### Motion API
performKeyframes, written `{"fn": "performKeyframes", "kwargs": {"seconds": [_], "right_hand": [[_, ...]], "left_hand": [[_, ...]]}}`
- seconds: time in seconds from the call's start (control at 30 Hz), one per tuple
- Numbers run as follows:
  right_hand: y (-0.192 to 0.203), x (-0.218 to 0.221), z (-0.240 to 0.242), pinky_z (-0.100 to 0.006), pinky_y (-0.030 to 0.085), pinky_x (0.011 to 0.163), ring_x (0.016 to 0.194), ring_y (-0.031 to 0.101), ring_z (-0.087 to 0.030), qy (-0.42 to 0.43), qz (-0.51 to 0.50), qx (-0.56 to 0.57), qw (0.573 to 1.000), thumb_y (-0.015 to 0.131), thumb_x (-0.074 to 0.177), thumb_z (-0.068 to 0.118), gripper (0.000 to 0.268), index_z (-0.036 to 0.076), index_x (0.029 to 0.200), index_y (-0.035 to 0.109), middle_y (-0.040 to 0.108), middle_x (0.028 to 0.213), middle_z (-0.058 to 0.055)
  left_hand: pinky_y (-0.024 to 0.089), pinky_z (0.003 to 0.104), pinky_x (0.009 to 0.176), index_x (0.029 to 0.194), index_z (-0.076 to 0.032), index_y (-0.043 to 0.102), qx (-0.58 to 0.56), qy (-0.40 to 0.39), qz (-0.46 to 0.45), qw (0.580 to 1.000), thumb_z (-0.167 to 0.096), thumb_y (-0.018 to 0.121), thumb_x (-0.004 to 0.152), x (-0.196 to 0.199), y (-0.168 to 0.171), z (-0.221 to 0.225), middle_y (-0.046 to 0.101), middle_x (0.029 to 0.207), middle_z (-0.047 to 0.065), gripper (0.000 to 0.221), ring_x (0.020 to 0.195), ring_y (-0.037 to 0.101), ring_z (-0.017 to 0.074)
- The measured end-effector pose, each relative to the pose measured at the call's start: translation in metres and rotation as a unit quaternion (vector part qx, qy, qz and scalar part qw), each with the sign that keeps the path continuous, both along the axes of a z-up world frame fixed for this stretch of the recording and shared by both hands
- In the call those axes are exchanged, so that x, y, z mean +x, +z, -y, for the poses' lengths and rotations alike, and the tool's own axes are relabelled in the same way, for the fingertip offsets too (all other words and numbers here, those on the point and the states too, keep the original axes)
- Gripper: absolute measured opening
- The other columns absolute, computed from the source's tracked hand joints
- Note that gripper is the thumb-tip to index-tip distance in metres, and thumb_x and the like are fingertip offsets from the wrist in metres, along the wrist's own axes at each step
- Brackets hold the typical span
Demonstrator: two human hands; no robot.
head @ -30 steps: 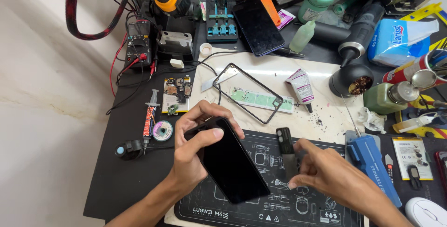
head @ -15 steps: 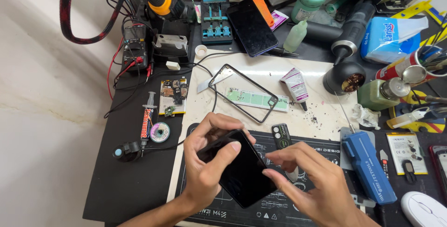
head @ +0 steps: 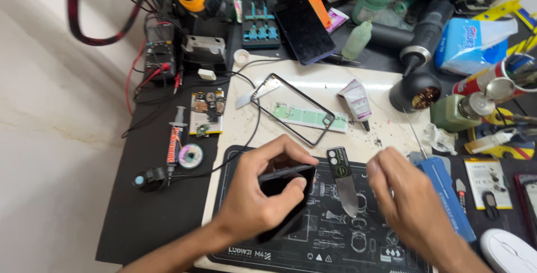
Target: The person applies adhesive from a small bottle to the edge of a smartphone chassis and then presses the screen component onto the frame using a plastic tool and their fingers.
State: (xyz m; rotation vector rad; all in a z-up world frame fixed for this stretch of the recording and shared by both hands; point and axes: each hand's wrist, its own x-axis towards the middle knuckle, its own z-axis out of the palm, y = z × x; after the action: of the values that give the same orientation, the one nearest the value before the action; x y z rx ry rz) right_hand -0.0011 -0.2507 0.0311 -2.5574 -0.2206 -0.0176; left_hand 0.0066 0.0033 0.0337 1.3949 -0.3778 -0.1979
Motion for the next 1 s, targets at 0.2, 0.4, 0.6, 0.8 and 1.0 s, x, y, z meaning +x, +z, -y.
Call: {"fn": "performKeyframes", "kwargs": {"seconds": [0.2, 0.4, 0.6, 0.8, 1.0], "right_hand": [[-0.008, 0.01, -0.001, -0.035, 0.058, 0.067, 0.076, 0.068, -0.024, -0.08, -0.237, -0.065, 0.966, 0.082, 0.082, 0.045, 0.049, 0.009, 0.107, 0.06, 0.074, 0.083, -0.011], [-0.026, -0.006, -0.012, -0.034, 0.057, 0.063, 0.069, 0.068, -0.021, -0.062, -0.159, 0.048, 0.984, 0.084, 0.073, 0.019, 0.057, 0.008, 0.121, 0.055, 0.07, 0.083, -0.01], [-0.027, 0.001, 0.0, -0.035, 0.051, 0.059, 0.063, 0.058, -0.026, -0.06, -0.266, 0.087, 0.958, 0.084, 0.08, 0.015, 0.047, 0.008, 0.118, 0.057, 0.064, 0.075, -0.011], [-0.027, -0.014, 0.037, -0.031, 0.052, 0.062, 0.073, 0.061, -0.018, -0.101, -0.104, 0.025, 0.989, 0.077, 0.086, 0.009, 0.018, -0.003, 0.095, 0.068, 0.064, 0.082, -0.008], [-0.064, -0.055, 0.038, -0.025, 0.059, 0.083, 0.098, 0.071, -0.013, -0.125, -0.068, 0.386, 0.911, 0.072, 0.085, -0.002, 0.023, -0.001, 0.108, 0.07, 0.066, 0.104, -0.006]], "left_hand": [[0.056, 0.03, 0.084, 0.097, -0.001, 0.059, 0.176, -0.2, -0.022, 0.963, -0.01, 0.065, 0.073, 0.046, -0.02, 0.005, 0.07, 0.092, 0.007, 0.026, 0.089, 0.069, 0.0165], [0.054, 0.039, 0.081, 0.097, -0.001, 0.062, 0.288, -0.299, 0.01, 0.91, -0.012, 0.072, 0.072, 0.056, -0.042, 0.038, 0.071, 0.093, 0.013, 0.029, 0.091, 0.071, 0.0298], [0.046, 0.045, 0.099, 0.123, -0.001, 0.055, 0.32, -0.241, 0.109, 0.91, -0.012, 0.075, 0.08, 0.032, -0.04, 0.045, 0.059, 0.121, 0.022, 0.048, 0.121, 0.055, 0.0382], [0.042, 0.052, 0.101, 0.135, 0.008, 0.048, 0.387, -0.047, 0.253, 0.885, -0.024, 0.081, 0.08, 0.0, -0.04, 0.03, 0.047, 0.13, 0.031, 0.072, 0.122, 0.049, 0.048], [0.045, 0.05, 0.093, 0.135, 0.017, 0.046, 0.488, -0.031, 0.208, 0.847, -0.031, 0.082, 0.078, -0.015, -0.061, 0.033, 0.051, 0.113, 0.026, 0.084, 0.103, 0.052, 0.0389]]}}
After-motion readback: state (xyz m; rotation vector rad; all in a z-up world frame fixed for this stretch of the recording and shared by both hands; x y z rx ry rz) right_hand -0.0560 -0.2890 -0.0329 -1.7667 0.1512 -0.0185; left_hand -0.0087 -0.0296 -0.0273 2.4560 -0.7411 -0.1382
